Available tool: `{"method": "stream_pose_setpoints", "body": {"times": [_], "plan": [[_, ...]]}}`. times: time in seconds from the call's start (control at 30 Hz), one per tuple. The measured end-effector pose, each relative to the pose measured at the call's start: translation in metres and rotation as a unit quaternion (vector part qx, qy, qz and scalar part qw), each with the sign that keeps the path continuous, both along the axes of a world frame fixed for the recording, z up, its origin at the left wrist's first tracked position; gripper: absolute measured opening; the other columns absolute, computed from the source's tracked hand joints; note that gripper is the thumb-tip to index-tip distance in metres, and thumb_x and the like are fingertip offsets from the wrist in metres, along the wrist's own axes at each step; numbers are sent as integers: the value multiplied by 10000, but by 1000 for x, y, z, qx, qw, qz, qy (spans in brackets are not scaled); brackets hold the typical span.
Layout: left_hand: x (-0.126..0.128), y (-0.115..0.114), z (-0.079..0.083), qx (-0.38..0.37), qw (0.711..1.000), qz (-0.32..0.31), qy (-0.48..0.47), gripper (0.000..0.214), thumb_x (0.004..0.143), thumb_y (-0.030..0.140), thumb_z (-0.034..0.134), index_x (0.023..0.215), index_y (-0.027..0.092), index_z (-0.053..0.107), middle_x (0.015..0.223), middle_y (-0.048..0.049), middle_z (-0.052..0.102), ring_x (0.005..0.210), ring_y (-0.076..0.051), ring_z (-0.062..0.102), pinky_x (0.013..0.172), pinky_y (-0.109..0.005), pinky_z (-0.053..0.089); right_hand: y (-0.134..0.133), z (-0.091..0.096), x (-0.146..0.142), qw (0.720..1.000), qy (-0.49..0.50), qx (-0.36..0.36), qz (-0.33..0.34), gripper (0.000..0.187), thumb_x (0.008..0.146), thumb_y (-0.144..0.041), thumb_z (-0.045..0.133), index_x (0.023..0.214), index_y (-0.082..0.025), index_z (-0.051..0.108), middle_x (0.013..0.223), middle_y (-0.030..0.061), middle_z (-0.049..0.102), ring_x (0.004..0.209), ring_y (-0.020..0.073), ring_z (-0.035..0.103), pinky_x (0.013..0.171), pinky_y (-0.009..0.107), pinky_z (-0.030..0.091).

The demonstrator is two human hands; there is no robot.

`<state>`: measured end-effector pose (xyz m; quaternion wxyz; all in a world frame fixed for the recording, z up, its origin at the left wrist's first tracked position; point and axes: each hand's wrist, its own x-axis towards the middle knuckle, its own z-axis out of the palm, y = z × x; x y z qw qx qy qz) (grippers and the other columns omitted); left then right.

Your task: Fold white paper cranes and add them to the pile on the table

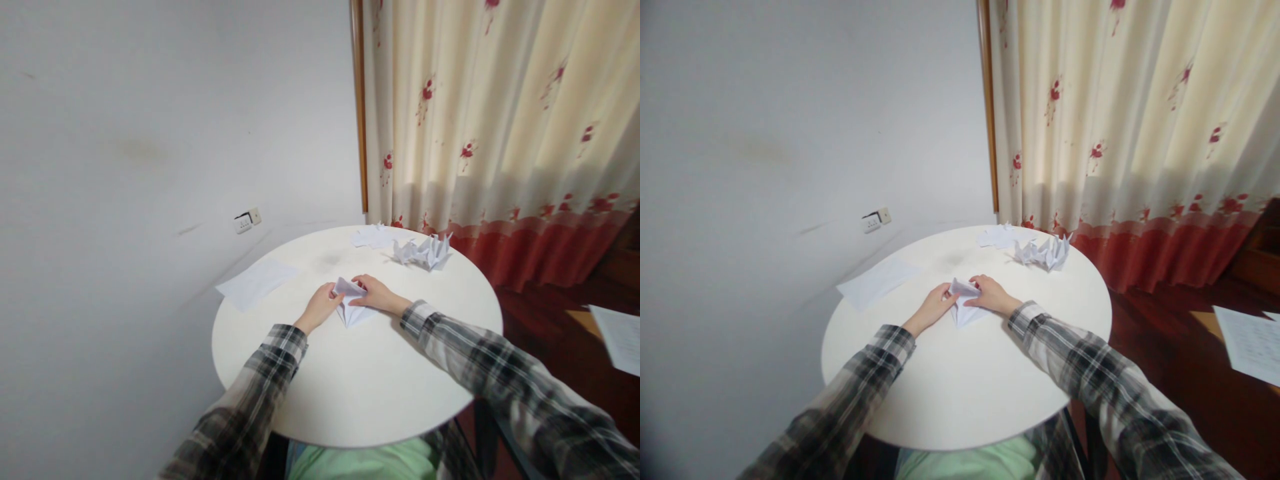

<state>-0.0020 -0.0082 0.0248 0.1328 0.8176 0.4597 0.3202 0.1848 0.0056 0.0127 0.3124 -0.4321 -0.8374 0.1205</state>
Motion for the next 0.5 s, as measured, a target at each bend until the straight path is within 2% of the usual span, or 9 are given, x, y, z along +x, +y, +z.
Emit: {"method": "stream_pose_setpoints", "body": {"times": [0.17,0.3,0.5], "plan": [[3,5,-7,-25,996,86,-8,152,696,238,491,794,157,575,694,1,567,616,-119,495,571,-212,365,0,1,-2,1000,6,0,2,580,593,-448,655,1048,-126,496,863,67,539,740,152,489,673,267,378],[5,6,-7,-37,990,136,1,133,655,251,541,754,169,577,691,1,586,612,-123,511,540,-206,347,0,3,-5,1000,18,2,23,560,578,-444,667,1017,-133,512,824,47,537,703,138,475,646,252,373],[5,0,-1,-16,988,152,6,162,605,242,610,756,197,572,737,-4,612,676,-136,537,565,-203,348,-3,3,-8,998,31,-8,61,490,598,-428,657,981,-148,533,766,17,529,642,114,455,602,230,363]]}}
